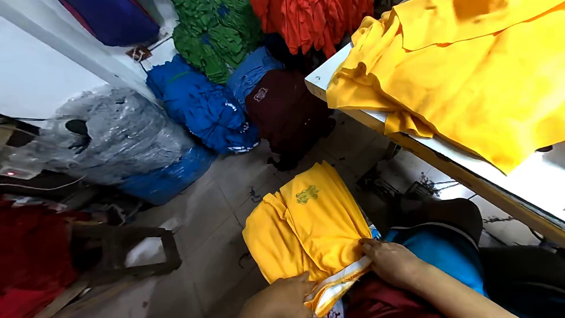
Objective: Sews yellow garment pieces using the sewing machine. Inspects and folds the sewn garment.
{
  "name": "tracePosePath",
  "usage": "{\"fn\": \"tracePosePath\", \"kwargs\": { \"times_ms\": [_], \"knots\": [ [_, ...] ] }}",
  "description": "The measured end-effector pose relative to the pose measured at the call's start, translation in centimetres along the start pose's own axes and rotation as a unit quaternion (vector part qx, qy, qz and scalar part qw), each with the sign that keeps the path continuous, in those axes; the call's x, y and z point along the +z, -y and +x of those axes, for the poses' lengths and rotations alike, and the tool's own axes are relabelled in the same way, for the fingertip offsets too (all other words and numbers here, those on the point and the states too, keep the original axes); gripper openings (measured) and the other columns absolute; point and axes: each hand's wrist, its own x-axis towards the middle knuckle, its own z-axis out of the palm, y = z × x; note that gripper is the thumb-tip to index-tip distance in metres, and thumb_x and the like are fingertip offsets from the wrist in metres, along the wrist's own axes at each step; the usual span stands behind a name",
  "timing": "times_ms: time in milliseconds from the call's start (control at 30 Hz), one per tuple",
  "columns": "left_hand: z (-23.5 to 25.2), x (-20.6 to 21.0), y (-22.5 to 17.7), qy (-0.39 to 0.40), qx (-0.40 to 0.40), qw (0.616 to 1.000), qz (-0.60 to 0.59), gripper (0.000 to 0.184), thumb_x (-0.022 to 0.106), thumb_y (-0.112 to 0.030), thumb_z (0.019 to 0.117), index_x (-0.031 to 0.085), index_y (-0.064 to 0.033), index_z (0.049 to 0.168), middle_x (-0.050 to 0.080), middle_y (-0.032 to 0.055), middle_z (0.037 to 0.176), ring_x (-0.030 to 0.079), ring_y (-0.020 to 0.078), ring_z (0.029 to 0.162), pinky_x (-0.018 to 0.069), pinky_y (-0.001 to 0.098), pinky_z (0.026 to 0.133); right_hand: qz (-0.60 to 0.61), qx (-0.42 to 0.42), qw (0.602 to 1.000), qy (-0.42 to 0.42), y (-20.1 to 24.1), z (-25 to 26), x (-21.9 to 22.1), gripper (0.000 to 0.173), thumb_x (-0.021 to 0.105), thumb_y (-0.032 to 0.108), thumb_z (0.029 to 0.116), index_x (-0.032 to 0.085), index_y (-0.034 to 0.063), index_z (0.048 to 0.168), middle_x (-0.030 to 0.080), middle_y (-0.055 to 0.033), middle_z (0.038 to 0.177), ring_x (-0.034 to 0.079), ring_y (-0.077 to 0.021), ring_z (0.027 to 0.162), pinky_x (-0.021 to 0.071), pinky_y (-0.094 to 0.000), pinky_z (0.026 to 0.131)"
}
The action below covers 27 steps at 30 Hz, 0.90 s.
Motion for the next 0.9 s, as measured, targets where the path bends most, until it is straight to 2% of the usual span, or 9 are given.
{"fn": "tracePosePath", "kwargs": {
  "times_ms": [33, 100, 167, 267, 433, 533, 667, 833, 900],
  "knots": [
    [-0.1, 0.0, -0.5, -0.002, 0.003, 1.0, 0.01, 0.07, 0.065, -0.037, 0.0992, 0.039, -0.0063, 0.157, 0.021, 0.0219, 0.167, 0.028, 0.043, 0.152, 0.0266, 0.0653, 0.116, 0.003, -0.001, 1.0, 0.001, 0.0, 0.1, 0.0, 0.043, 0.046, 0.006, 0.1044, 0.05, 0.0019, 0.147, 0.04, -0.0165, 0.161, 0.045, -0.0412, 0.142, 0.0381, -0.0603, 0.112],
    [0.0, 0.5, -1.6, -0.025, -0.005, 0.999, 0.02, 0.078, 0.064, -0.039, 0.0997, 0.031, -0.0021, 0.159, 0.017, 0.0236, 0.168, 0.02, 0.0443, 0.154, 0.0227, 0.0657, 0.118, 0.009, -0.005, 1.0, 0.001, -0.1, 0.0, 0.0, 0.043, 0.047, 0.005, 0.1039, 0.051, 0.0015, 0.146, 0.04, -0.0168, 0.161, 0.045, -0.0407, 0.142, 0.038, -0.0604, 0.112],
    [0.5, 2.0, -2.3, -0.047, -0.032, 0.998, 0.016, 0.082, 0.062, -0.039, 0.1014, 0.022, 0.0004, 0.161, 0.009, 0.0238, 0.169, 0.018, 0.046, 0.154, 0.0245, 0.0639, 0.118, 0.015, -0.006, 1.0, -0.001, -0.1, -0.1, -0.2, 0.042, 0.048, 0.004, 0.1032, 0.052, 0.0016, 0.145, 0.041, -0.0168, 0.16, 0.045, -0.0398, 0.143, 0.0381, -0.0594, 0.113],
    [0.8, 4.7, -2.9, -0.103, -0.053, 0.993, -0.008, 0.081, 0.063, -0.025, 0.1015, 0.016, 0.0017, 0.162, 0.004, 0.0245, 0.169, 0.014, 0.0478, 0.154, 0.0239, 0.0636, 0.118, 0.017, -0.001, 1.0, -0.001, 0.0, -0.3, -0.4, 0.042, 0.047, 0.002, 0.1027, 0.053, 0.0022, 0.145, 0.042, -0.0157, 0.16, 0.045, -0.039, 0.143, 0.0387, -0.0591, 0.112],
    [1.1, 5.8, -3.0, -0.134, -0.056, 0.989, -0.011, 0.079, 0.06, -0.024, 0.1028, 0.014, 0.0021, 0.162, 0.004, 0.0245, 0.169, 0.011, 0.046, 0.155, 0.0213, 0.0628, 0.119, 0.018, 0.011, 1.0, 0.005, 0.3, -0.2, -0.5, 0.043, 0.046, 0.002, 0.1025, 0.052, 0.0025, 0.145, 0.042, -0.0153, 0.16, 0.046, -0.0395, 0.142, 0.0391, -0.0602, 0.111],
    [0.9, 6.5, -2.6, -0.162, -0.042, 0.986, -0.019, 0.077, 0.059, -0.022, 0.1032, 0.016, 0.0046, 0.161, 0.007, 0.0265, 0.169, 0.013, 0.0465, 0.155, 0.0197, 0.0616, 0.121, 0.019, 0.005, 1.0, 0.001, 0.1, -0.3, -0.4, 0.043, 0.047, 0.003, 0.1022, 0.052, 0.0025, 0.145, 0.043, -0.016, 0.159, 0.046, -0.0394, 0.142, 0.0393, -0.0601, 0.111],
    [1.1, 9.1, -2.3, -0.244, -0.018, 0.97, -0.019, 0.069, 0.056, -0.011, 0.1018, 0.021, 0.0106, 0.157, 0.015, 0.0336, 0.165, 0.019, 0.0529, 0.151, 0.0194, 0.066, 0.119, 0.025, 0.0, 1.0, -0.002, 0.0, -0.5, -0.4, 0.043, 0.049, 0.003, 0.1018, 0.052, 0.0024, 0.144, 0.044, -0.0172, 0.157, 0.047, -0.0413, 0.14, 0.0394, -0.062, 0.11],
    [1.4, 9.7, -2.5, -0.265, -0.023, 0.964, -0.009, 0.068, 0.056, -0.01, 0.1009, 0.023, 0.0111, 0.157, 0.017, 0.0339, 0.164, 0.02, 0.0527, 0.151, 0.02, 0.0652, 0.119, 0.024, -0.012, 1.0, -0.007, -0.2, -0.6, -0.3, 0.042, 0.049, 0.0, 0.1012, 0.053, 0.0001, 0.143, 0.044, -0.0191, 0.157, 0.046, -0.0425, 0.141, 0.0386, -0.0627, 0.11],
    [1.5, 10.3, -2.2, -0.297, -0.01, 0.955, -0.003, 0.066, 0.055, -0.009, 0.1009, 0.025, 0.0125, 0.155, 0.021, 0.0358, 0.162, 0.024, 0.0544, 0.149, 0.022, 0.0664, 0.118, 0.027, -0.027, 0.999, -0.019, -0.3, -0.7, -0.3, 0.041, 0.05, -0.001, 0.1009, 0.055, -0.0007, 0.141, 0.043, -0.0193, 0.158, 0.043, -0.0422, 0.143, 0.0366, -0.0623, 0.112]
  ]
}}
